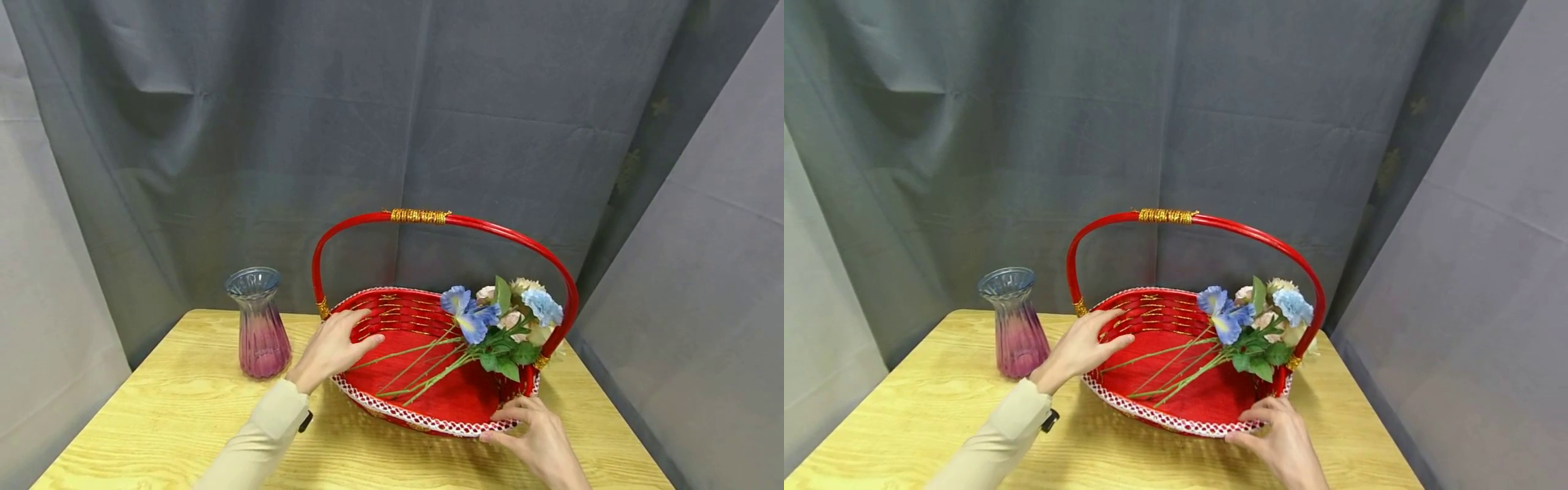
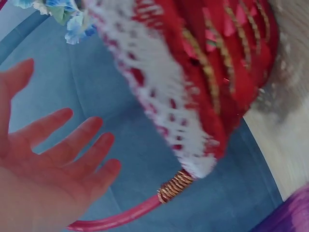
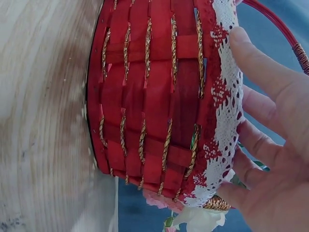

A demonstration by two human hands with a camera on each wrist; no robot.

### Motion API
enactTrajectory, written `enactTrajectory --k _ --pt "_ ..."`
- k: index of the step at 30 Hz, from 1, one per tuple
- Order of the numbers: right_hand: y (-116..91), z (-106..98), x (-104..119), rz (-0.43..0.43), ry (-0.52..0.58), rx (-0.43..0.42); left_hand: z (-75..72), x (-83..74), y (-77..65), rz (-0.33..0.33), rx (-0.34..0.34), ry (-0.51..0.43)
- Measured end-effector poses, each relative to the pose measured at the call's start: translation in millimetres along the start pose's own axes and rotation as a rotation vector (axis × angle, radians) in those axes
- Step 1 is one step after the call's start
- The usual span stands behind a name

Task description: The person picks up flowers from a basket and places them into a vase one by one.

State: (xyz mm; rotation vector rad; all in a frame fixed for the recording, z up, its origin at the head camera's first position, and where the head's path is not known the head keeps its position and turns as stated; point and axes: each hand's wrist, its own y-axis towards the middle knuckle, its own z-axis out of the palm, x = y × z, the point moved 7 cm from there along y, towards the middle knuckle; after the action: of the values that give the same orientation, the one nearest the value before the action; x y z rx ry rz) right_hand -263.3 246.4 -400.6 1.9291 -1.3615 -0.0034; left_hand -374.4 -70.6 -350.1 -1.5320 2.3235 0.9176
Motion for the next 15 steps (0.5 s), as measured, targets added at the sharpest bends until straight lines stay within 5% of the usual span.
enactTrajectory --k 15 --pt "-1 0 1 0.003 0.02 -0.021 4.9 -10.7 35.3 -0.143 0.15 -0.359"
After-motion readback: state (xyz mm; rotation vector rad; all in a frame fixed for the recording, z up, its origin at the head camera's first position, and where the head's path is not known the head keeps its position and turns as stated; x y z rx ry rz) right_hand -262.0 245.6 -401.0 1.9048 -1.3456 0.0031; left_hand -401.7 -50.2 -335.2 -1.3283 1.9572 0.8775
